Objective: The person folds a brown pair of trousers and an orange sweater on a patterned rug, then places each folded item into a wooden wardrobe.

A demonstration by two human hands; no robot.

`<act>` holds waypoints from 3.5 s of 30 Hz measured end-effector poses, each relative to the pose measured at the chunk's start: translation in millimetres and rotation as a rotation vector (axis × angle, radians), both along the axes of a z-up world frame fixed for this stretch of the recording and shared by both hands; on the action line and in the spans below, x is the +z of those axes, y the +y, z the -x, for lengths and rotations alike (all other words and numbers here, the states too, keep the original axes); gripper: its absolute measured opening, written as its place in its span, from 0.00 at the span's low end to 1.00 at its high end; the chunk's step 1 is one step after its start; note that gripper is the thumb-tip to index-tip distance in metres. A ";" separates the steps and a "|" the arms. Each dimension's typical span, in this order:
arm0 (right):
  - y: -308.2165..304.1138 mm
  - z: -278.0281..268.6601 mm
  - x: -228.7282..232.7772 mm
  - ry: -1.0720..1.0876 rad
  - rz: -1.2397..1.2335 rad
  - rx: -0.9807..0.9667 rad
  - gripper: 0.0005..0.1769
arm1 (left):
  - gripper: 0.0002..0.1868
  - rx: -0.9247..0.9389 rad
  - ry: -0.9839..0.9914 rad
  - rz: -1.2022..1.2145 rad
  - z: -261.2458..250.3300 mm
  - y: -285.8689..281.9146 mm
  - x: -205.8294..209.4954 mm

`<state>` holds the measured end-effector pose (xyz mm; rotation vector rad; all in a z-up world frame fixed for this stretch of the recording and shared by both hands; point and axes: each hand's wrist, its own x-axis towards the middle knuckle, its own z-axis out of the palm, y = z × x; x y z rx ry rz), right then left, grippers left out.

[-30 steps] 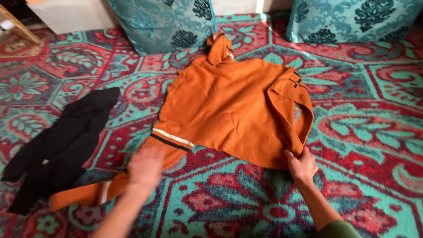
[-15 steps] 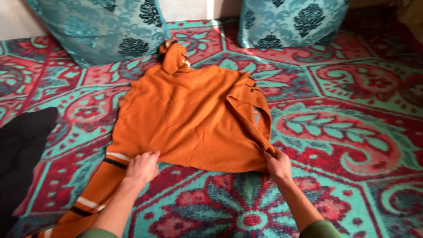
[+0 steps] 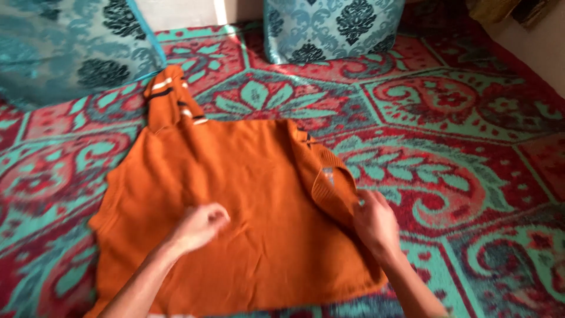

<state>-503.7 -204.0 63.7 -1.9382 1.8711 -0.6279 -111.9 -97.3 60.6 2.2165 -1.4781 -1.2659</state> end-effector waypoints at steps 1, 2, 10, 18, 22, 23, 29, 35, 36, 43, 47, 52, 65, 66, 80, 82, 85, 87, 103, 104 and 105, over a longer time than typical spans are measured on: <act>-21.3 -16.2 4.3 0.012 -0.057 0.047 0.21 | 0.10 0.056 -0.109 0.219 -11.3 -17.0 -15.0; -43.8 -33.0 7.7 0.024 -0.114 0.094 0.28 | 0.14 0.114 -0.216 0.438 -23.3 -35.2 -30.8; -183.7 -32.5 -33.1 0.271 -0.167 0.024 0.18 | 0.22 0.080 -0.480 0.911 -95.5 -80.3 -113.2; -204.0 -31.7 -32.2 0.024 -0.079 0.265 0.37 | 0.22 0.041 -0.568 0.969 -87.0 -107.0 -85.9; -237.1 -37.7 -40.7 -0.003 -0.064 -0.085 0.16 | 0.22 0.045 -0.741 0.992 -73.1 -103.5 -79.0; -249.7 -39.4 -40.0 -0.082 -0.104 -0.245 0.18 | 0.23 0.060 -0.779 0.983 -70.5 -104.2 -75.0; -249.5 -58.3 0.9 -0.194 -0.379 -0.170 0.30 | 0.25 0.043 -0.855 0.932 -66.0 -105.6 -71.1; -259.4 -55.9 -60.7 -0.027 -0.081 -0.339 0.16 | 0.26 0.040 -0.890 0.894 -66.3 -105.9 -71.8; -240.3 -69.1 -59.8 -0.025 -0.087 -0.338 0.16 | 0.26 0.040 -0.890 0.888 -67.3 -104.3 -70.7; -127.5 -124.3 -22.2 0.132 0.384 0.635 0.29 | 0.27 0.018 -0.864 0.918 -70.9 -105.3 -68.6; -128.7 -57.3 -51.9 0.322 0.169 0.165 0.35 | 0.27 0.017 -0.878 0.960 -72.0 -102.7 -70.6; -57.4 -18.9 -65.1 0.341 0.310 -0.022 0.29 | 0.26 0.022 -0.865 1.002 -73.8 -102.7 -81.0; 69.0 -22.9 -69.0 0.310 0.143 0.191 0.38 | 0.31 -0.010 -0.961 0.789 -5.6 74.6 -69.1; 77.0 -20.9 -65.7 0.282 0.151 0.217 0.38 | 0.31 0.005 -0.998 0.778 -29.7 93.3 -73.0; 147.2 -138.2 -67.3 0.263 0.189 0.551 0.37 | 0.14 1.084 -0.685 0.101 -106.1 175.0 -67.2; 146.9 -139.1 -67.3 0.272 0.230 0.532 0.37 | 0.14 1.075 -0.629 0.054 -111.0 178.7 -55.4; 149.7 -141.1 -68.2 0.286 0.256 0.502 0.38 | 0.15 1.122 -0.566 0.024 -114.7 193.0 -51.3; 148.8 -142.6 -67.0 0.297 0.254 0.486 0.38 | 0.16 1.179 -0.552 0.053 -113.1 197.1 -50.4; -65.8 -211.9 -96.5 0.308 0.345 0.644 0.37 | 0.31 -0.201 -0.626 0.854 -124.4 41.2 -44.8; -92.6 -198.8 -101.5 0.300 0.444 0.635 0.38 | 0.33 -0.105 -0.708 0.761 -148.3 44.6 -40.1; -107.4 -190.2 -87.4 0.291 0.432 0.646 0.38 | 0.33 -0.103 -0.711 0.743 -173.3 48.7 -49.7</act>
